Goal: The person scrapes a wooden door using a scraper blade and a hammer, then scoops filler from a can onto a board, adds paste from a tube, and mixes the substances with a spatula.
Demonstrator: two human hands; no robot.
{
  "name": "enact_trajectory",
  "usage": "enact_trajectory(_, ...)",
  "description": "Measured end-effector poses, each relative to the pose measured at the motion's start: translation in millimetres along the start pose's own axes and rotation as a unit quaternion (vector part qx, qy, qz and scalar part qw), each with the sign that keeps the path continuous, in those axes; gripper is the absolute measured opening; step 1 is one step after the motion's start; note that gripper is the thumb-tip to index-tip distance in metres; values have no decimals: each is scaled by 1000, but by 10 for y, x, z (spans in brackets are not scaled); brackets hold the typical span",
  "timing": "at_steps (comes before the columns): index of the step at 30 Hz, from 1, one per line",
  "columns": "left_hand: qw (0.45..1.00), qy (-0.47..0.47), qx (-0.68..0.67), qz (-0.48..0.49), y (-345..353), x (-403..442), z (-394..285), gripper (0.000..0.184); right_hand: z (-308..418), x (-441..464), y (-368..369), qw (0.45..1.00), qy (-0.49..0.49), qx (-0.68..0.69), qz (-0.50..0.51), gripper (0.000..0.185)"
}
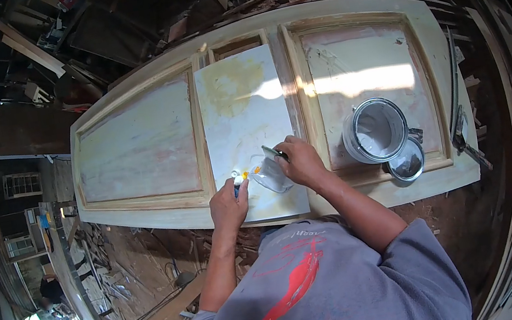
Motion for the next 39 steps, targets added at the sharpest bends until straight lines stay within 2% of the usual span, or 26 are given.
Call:
enact_trajectory(6,1000,1,1,-3,-6,2,7,31,65,-95,-120,998,-43,7,-39,20)
enact_trajectory(9,999,-20,-7,29,-14,13,1,33,81,-128,-182,996,-56,14,-63,18)
enact_trajectory(15,997,-21,-31,60,-75,32,-34,38,101,-133,-223,996,-57,39,-58,18)
enact_trajectory(24,979,-48,-178,88,-44,20,112,37,240,-136,-249,991,-121,32,-54,18)
enact_trajectory(30,981,-49,-148,118,-34,33,133,38,457,-152,-207,981,-193,18,-5,28)
enact_trajectory(36,986,-47,-97,130,-20,57,146,43,600,-186,-246,975,-221,31,3,32)
enact_trajectory(39,986,-56,-67,143,39,74,212,33,597,-200,-259,974,-225,30,7,32)
Point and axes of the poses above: each hand's wrist, its own x-axis towards the middle knuckle, its own y-axis out of the palm, z = x × y, the point moved 6 cm from there along x, towards the middle knuckle, and after that the axes turned 8 degrees about x, right-handed, at the moved point
